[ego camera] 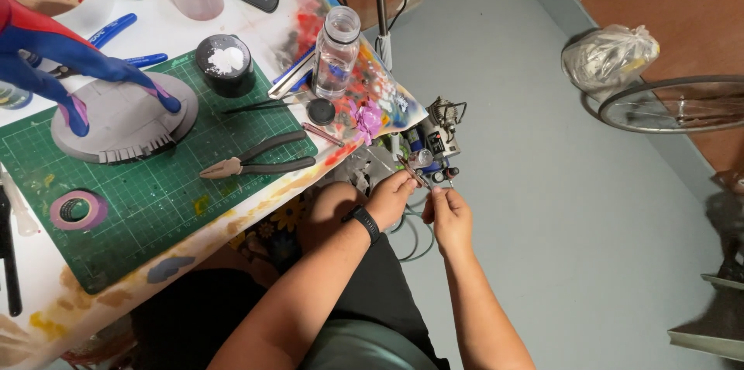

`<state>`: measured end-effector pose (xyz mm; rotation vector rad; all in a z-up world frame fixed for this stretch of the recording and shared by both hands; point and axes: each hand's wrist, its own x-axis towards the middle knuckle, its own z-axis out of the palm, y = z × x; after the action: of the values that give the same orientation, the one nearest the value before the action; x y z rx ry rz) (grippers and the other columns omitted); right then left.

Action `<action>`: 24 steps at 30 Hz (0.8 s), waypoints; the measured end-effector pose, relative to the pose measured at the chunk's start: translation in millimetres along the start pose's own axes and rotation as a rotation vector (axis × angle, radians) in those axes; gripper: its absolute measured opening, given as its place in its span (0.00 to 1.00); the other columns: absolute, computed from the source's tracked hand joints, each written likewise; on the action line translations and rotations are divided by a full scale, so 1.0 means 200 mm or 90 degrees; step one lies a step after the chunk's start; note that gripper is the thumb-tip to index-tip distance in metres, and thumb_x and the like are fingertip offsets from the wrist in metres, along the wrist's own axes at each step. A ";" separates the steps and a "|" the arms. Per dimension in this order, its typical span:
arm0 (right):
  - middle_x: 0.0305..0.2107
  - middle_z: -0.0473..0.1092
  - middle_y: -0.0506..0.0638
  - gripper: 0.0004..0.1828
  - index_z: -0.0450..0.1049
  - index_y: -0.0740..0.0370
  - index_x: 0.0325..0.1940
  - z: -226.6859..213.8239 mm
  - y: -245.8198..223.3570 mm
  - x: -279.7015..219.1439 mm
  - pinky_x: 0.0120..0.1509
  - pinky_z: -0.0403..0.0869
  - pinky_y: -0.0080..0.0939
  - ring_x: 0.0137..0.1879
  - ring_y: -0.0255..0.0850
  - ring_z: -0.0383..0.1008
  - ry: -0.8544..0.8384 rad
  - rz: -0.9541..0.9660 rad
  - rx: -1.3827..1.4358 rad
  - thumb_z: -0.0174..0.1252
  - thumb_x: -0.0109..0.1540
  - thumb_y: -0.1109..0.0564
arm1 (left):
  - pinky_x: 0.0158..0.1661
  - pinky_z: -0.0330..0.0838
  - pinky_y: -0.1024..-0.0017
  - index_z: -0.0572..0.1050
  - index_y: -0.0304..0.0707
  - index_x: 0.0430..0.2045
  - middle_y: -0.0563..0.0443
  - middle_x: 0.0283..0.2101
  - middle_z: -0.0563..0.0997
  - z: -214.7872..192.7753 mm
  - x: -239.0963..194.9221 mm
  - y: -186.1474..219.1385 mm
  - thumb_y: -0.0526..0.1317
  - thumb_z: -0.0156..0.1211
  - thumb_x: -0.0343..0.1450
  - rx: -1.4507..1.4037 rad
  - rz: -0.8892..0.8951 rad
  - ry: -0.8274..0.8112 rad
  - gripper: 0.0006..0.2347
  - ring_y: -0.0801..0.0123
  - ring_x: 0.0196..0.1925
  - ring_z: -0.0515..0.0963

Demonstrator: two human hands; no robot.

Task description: The person is cleaning and preparing an airbrush for use, specifically wiping the needle and checking the trigger.

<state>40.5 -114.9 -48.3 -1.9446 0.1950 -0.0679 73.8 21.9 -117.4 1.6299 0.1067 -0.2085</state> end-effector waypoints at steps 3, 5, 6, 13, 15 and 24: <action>0.13 0.70 0.55 0.04 0.73 0.63 0.38 0.02 -0.04 -0.03 0.32 0.67 0.35 0.23 0.40 0.71 0.010 -0.018 0.024 0.56 0.66 0.61 | 0.49 0.79 0.65 0.82 0.49 0.41 0.51 0.35 0.84 0.00 -0.01 -0.01 0.45 0.53 0.78 -0.023 0.010 0.008 0.09 0.66 0.46 0.83; 0.13 0.71 0.55 0.11 0.74 0.62 0.34 0.01 -0.06 -0.03 0.31 0.68 0.35 0.22 0.40 0.72 0.006 -0.015 0.014 0.54 0.69 0.57 | 0.49 0.78 0.66 0.82 0.49 0.41 0.52 0.36 0.85 0.00 0.00 -0.01 0.45 0.53 0.78 -0.029 0.003 0.008 0.09 0.66 0.47 0.83; 0.12 0.71 0.55 0.17 0.76 0.60 0.30 0.01 -0.07 -0.03 0.31 0.70 0.36 0.21 0.41 0.72 0.003 -0.010 0.004 0.52 0.71 0.53 | 0.50 0.78 0.66 0.82 0.50 0.41 0.52 0.37 0.85 0.00 0.00 -0.01 0.45 0.53 0.78 -0.032 -0.003 0.006 0.09 0.66 0.48 0.83; 0.12 0.70 0.55 0.18 0.75 0.61 0.28 0.01 -0.03 -0.02 0.30 0.70 0.37 0.20 0.41 0.71 0.009 -0.005 0.019 0.51 0.71 0.54 | 0.49 0.78 0.67 0.82 0.50 0.41 0.54 0.35 0.84 -0.01 -0.01 0.01 0.45 0.53 0.78 -0.028 -0.010 0.005 0.09 0.68 0.47 0.83; 0.13 0.69 0.55 0.05 0.73 0.64 0.37 0.02 -0.04 -0.03 0.31 0.70 0.37 0.21 0.41 0.71 0.015 -0.032 0.038 0.56 0.67 0.61 | 0.48 0.78 0.68 0.82 0.53 0.39 0.55 0.35 0.83 -0.01 0.00 -0.02 0.45 0.52 0.78 -0.024 -0.010 -0.001 0.09 0.68 0.46 0.83; 0.24 0.69 0.55 0.10 0.72 0.71 0.47 0.01 0.03 -0.03 0.29 0.75 0.39 0.26 0.42 0.74 0.039 -0.031 0.104 0.62 0.63 0.64 | 0.44 0.77 0.69 0.81 0.51 0.38 0.56 0.32 0.81 0.00 0.03 -0.04 0.45 0.51 0.78 -0.038 -0.004 0.004 0.09 0.70 0.40 0.80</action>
<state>34.2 -114.5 -54.2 -1.7858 0.1772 -0.1708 78.3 22.3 -125.5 1.5713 0.1221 -0.2029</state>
